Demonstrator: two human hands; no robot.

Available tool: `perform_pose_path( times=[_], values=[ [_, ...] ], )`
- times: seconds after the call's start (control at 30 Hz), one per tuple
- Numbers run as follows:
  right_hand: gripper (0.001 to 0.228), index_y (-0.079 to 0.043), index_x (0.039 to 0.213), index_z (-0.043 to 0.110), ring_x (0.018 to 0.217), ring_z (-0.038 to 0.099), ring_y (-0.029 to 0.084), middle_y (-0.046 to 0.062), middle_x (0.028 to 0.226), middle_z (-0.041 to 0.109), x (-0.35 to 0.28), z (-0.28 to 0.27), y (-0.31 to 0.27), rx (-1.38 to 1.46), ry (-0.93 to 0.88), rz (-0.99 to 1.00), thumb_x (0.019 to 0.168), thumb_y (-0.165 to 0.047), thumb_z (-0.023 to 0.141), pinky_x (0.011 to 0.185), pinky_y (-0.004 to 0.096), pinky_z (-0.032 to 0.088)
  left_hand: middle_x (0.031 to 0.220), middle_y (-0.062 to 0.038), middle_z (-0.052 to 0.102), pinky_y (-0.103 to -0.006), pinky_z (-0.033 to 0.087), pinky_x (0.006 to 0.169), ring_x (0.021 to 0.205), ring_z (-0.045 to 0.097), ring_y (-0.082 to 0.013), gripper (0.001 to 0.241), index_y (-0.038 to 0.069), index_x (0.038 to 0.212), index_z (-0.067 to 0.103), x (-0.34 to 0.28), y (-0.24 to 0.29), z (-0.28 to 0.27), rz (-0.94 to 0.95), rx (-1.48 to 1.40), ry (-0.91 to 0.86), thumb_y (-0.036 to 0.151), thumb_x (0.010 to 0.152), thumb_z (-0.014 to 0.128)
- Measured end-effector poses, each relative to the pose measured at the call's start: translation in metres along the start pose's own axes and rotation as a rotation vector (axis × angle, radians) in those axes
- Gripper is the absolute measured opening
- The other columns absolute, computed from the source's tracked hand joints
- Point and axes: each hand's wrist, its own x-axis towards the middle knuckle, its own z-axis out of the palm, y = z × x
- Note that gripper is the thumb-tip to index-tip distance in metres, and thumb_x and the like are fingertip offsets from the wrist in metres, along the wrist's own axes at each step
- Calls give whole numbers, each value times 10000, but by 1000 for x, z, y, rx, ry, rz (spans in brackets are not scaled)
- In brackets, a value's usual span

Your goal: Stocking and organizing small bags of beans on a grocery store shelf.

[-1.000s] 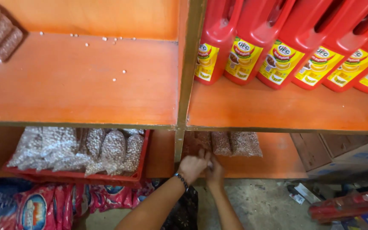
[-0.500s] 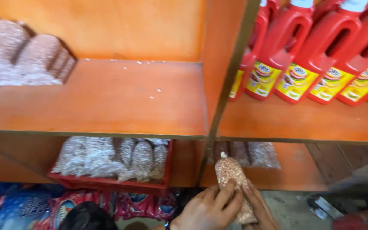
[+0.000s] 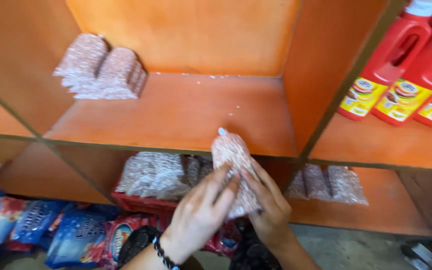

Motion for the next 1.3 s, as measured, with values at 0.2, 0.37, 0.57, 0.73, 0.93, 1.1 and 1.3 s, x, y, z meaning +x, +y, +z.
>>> perform_pose_path(
  times=[0.2, 0.37, 0.57, 0.73, 0.93, 1.1, 1.3],
  values=[
    [747, -48, 1366, 633, 1338, 622, 379, 240, 1480, 558, 36, 53, -4, 73, -117, -111, 663, 200, 594, 1087, 397, 539, 1413, -215, 577, -389, 605, 899, 1146, 701, -362, 358, 8, 1222, 662, -17, -51, -17, -148, 10, 72, 3, 864, 672],
    [763, -65, 1388, 627, 1346, 617, 380, 240, 1512, 529, 42, 79, -9, 37, -156, -152, 670, 191, 612, 1072, 383, 549, 1421, -205, 566, -394, 606, 918, 1163, 696, -365, 321, 11, 1210, 660, -32, -75, -24, -166, 11, 107, 1, 890, 669],
    [813, -73, 1418, 592, 1356, 590, 413, 252, 1522, 500, 56, 102, -18, 37, -212, -209, 645, 175, 638, 1083, 419, 534, 1441, -190, 547, -395, 609, 926, 1176, 696, -363, 334, 11, 1238, 648, -44, -101, -34, -178, 26, 137, -21, 905, 650],
    [812, -93, 1419, 598, 1322, 626, 378, 258, 1531, 505, 66, 130, -17, 66, -258, -176, 654, 174, 639, 1013, 367, 561, 1447, -194, 540, -403, 607, 906, 1154, 693, -372, 382, 18, 1275, 627, -50, -128, -44, -203, 26, 116, -39, 898, 629],
    [821, -82, 1451, 558, 1395, 557, 418, 244, 1514, 504, 86, 159, -21, 33, -222, -259, 677, 174, 651, 1151, 435, 506, 1451, -177, 533, -412, 601, 930, 1188, 682, -382, 422, 49, 1307, 615, -47, -158, -53, -233, 39, 130, -50, 897, 603],
    [821, -82, 1466, 543, 1388, 556, 423, 263, 1516, 499, 108, 179, -17, 18, -240, -259, 687, 160, 637, 1132, 430, 512, 1455, -195, 522, -435, 576, 978, 1258, 628, -398, 516, 34, 1327, 588, -41, -190, -53, -235, -6, 140, -125, 836, 567],
    [737, -78, 1520, 495, 1426, 531, 401, 231, 1538, 486, 134, 207, -7, -11, -273, -340, 828, 110, 663, 1177, 439, 486, 1462, -199, 520, -445, 541, 1046, 1338, 565, -424, 595, 16, 1301, 580, -32, -225, -55, -277, -155, 202, -204, 748, 550]
  ],
)
